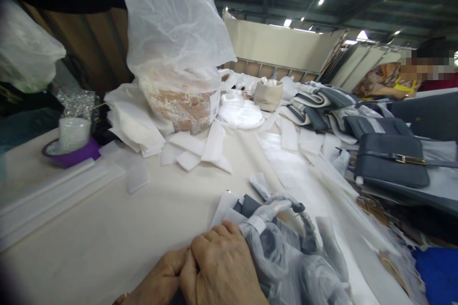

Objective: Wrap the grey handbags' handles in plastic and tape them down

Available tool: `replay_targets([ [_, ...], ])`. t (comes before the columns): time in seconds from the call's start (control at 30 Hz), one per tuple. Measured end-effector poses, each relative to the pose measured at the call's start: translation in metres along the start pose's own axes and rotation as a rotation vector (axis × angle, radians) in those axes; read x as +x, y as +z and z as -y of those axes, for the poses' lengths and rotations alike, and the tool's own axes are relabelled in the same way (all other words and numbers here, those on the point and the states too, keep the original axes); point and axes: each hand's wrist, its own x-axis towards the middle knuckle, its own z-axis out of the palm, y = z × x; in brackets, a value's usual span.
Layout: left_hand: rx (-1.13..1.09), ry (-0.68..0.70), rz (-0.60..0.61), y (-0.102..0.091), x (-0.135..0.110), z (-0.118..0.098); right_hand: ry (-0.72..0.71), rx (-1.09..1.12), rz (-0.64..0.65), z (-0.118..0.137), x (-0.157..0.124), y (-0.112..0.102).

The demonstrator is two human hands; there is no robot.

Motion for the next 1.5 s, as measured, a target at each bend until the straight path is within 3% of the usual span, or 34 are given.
replay_targets([
  [0.1, 0.020, -0.031, 0.039, -0.006, -0.003, -0.006, 0.002, -0.030, 0.074, 0.001, 0.003, -0.001],
  [0.2, 0.003, -0.010, 0.115, -0.013, -0.010, -0.005, -0.034, -0.098, 0.028, 0.000, 0.003, 0.005],
  [0.43, -0.147, -0.014, -0.182, -0.006, -0.012, 0.013, -0.016, -0.132, -0.116, 0.001, -0.004, 0.009],
  [0.6, -0.172, 0.066, -0.100, 0.003, 0.007, 0.006, -0.041, 0.100, -0.213, 0.003, -0.005, -0.006],
  [0.7, -0.120, 0.096, -0.080, 0.003, 0.013, 0.010, -0.123, 0.236, -0.341, 0.005, -0.026, -0.024],
  [0.8, -0.224, 0.017, -0.139, 0.000, 0.018, 0.020, -0.191, 0.191, -0.544, -0.003, -0.078, -0.034],
  [0.87, -0.315, -0.056, -0.183, -0.002, 0.025, 0.023, -0.008, 0.118, -0.777, -0.020, -0.122, -0.026],
  [0.97, -0.387, -0.103, -0.142, -0.002, 0.035, 0.014, 0.583, 0.268, -1.038, -0.052, -0.173, 0.005],
  [1.0, -0.397, -0.118, -0.107, 0.000, 0.036, 0.008, 0.703, 0.370, -1.027, -0.061, -0.183, 0.016],
  [1.07, -0.422, -0.168, -0.048, 0.004, 0.036, -0.006, 0.797, 0.580, -0.945, -0.072, -0.191, 0.030],
  [1.17, -0.481, -0.240, -0.013, 0.012, 0.028, -0.023, 0.717, 0.900, -0.818, -0.071, -0.186, 0.031],
  [1.27, -0.502, -0.227, 0.031, 0.016, 0.021, -0.026, 0.599, 1.123, -0.756, -0.065, -0.181, 0.019],
  [1.37, -0.452, -0.187, 0.026, 0.013, 0.024, -0.019, 0.506, 1.086, -0.746, -0.067, -0.182, 0.010],
  [1.5, -0.328, -0.172, 0.008, 0.007, 0.032, -0.019, 0.558, 0.895, -0.743, -0.077, -0.183, 0.003],
])
